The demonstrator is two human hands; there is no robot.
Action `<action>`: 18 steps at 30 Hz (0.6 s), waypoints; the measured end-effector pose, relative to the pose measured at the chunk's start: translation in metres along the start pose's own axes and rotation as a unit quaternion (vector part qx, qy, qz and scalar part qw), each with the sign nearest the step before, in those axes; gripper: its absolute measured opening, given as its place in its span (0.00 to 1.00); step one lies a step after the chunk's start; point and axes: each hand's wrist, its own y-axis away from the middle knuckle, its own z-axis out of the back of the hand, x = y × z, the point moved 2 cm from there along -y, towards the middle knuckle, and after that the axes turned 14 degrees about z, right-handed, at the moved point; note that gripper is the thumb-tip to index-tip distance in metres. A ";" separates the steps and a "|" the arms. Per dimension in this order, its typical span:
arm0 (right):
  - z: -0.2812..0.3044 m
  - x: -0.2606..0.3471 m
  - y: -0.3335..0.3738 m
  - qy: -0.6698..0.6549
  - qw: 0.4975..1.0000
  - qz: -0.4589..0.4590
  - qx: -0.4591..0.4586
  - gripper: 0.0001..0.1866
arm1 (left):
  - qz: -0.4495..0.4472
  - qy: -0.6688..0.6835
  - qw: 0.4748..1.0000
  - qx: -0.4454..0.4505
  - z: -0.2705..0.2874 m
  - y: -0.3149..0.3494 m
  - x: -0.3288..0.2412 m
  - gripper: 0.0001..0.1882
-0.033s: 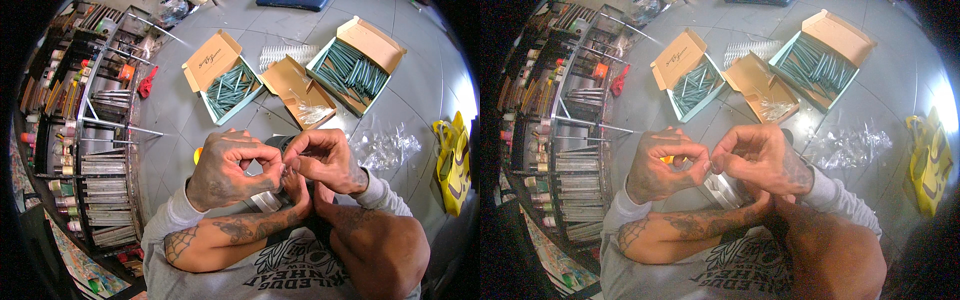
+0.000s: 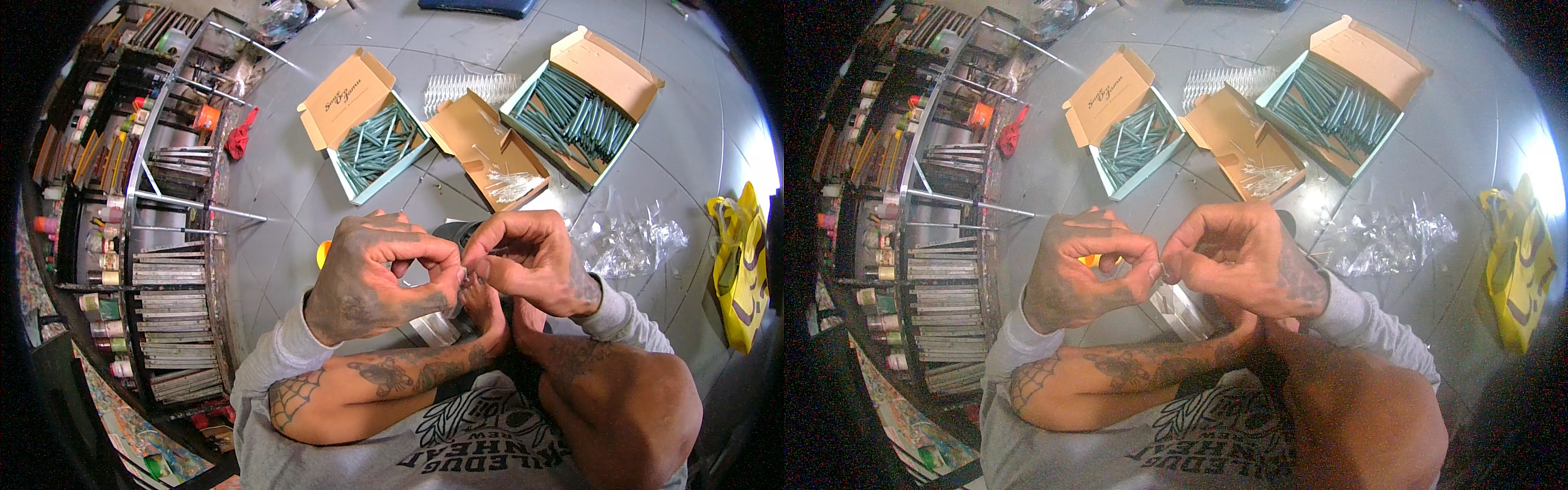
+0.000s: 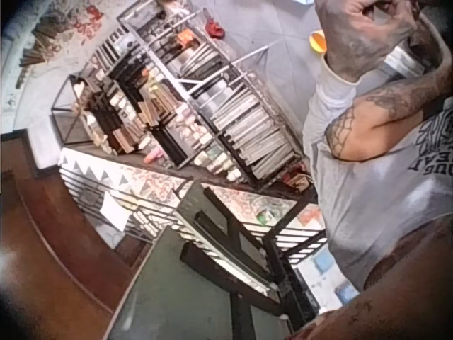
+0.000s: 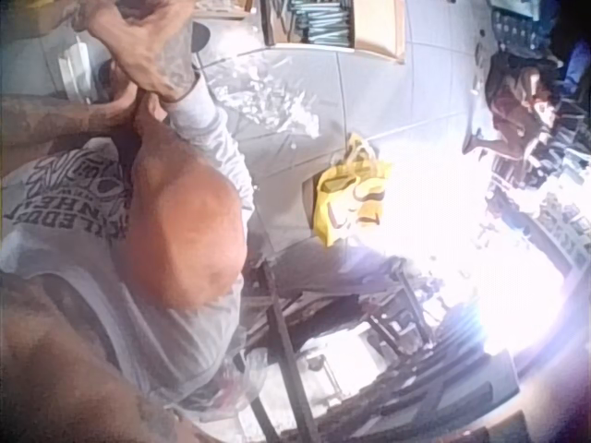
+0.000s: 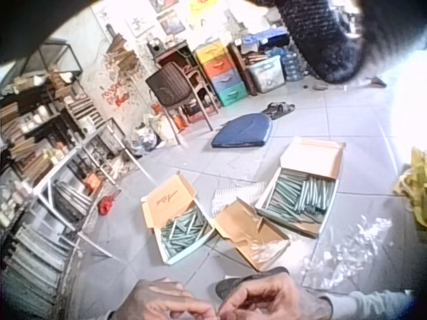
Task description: The person inserts teal-colored pins into a clear plastic strip and a teal-colored tube by hand while sitting on the floor.
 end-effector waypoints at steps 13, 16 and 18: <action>0.002 -0.003 -0.001 0.005 1.000 0.018 -0.007 0.07 | -0.029 0.015 0.999 -0.012 0.000 -0.002 -0.001 0.04; 0.003 -0.004 0.000 0.018 1.000 0.019 0.011 0.07 | -0.031 0.017 0.999 -0.019 0.000 -0.002 -0.001 0.04; 0.004 -0.004 -0.001 0.022 1.000 0.006 0.011 0.07 | -0.034 0.015 0.999 -0.018 0.000 -0.002 -0.001 0.04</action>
